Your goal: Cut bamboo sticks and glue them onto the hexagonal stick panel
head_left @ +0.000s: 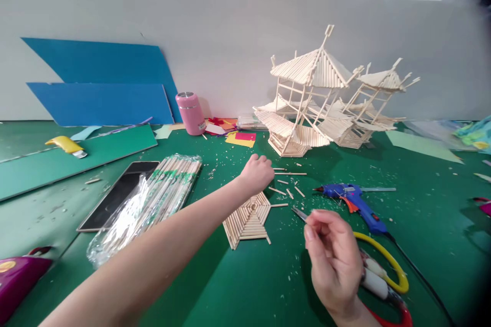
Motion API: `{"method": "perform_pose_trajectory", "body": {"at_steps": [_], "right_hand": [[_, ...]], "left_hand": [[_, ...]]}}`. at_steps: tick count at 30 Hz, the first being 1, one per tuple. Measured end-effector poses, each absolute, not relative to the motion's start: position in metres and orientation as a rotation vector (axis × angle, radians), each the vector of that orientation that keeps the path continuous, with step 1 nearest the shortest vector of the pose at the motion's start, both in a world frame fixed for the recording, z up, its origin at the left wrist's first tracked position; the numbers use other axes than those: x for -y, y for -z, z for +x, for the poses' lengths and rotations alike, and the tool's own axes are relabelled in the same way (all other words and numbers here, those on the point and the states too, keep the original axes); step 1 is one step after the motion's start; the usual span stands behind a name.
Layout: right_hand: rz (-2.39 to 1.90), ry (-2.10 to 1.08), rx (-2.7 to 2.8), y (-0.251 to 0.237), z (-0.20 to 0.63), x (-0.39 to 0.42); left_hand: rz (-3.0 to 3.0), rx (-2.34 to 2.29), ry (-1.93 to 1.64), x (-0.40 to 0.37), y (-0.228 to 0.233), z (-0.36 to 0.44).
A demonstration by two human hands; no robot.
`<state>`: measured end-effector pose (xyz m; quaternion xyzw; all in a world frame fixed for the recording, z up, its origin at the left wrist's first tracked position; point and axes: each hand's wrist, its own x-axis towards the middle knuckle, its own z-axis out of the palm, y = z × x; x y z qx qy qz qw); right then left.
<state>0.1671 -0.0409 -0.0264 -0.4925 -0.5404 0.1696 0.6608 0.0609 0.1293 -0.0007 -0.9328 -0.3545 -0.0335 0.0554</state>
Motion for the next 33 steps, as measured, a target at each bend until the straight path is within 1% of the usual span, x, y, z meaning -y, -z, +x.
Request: {"method": "perform_pose_trajectory", "body": {"at_steps": [3, 6, 10, 14, 18, 21, 24, 26, 29, 33], "right_hand": [[-1.116, -0.381, 1.310, 0.026, 0.167, 0.042], [-1.153, -0.398, 1.337, 0.024, 0.168, 0.041], [-1.230, -0.515, 1.253, 0.022, 0.173, 0.038], [-1.266, -0.670, 1.191, 0.017, 0.175, 0.035], [-1.203, -0.734, 1.314, 0.011, 0.169, 0.037], [-1.105, -0.728, 1.406, 0.007, 0.164, 0.041], [-1.007, -0.780, 1.336, 0.002, 0.167, 0.043], [-1.036, -0.833, 1.317, -0.003, 0.175, 0.042], [-1.251, -0.847, 1.625, -0.010, 0.186, 0.040], [-1.445, -0.623, 2.076, -0.009, 0.187, 0.033]], "left_hand": [[-2.832, 1.022, 0.049, -0.136, 0.005, 0.073], [-2.829, 0.996, 0.078, -0.136, -0.003, 0.071], [-2.806, 1.033, 0.258, -0.119, -0.028, 0.049], [-2.865, 1.075, 0.431, -0.072, -0.042, 0.026], [-3.303, 1.086, 0.702, -0.019, -0.038, 0.022], [-3.420, 1.190, 0.813, 0.002, -0.033, 0.022], [-3.390, 1.173, 0.885, 0.001, -0.028, 0.010], [-3.195, 1.246, 0.963, -0.007, -0.023, -0.007], [-3.087, 1.266, 0.917, -0.023, -0.011, -0.032], [-3.117, 1.203, 0.878, -0.033, 0.006, -0.048]]}}
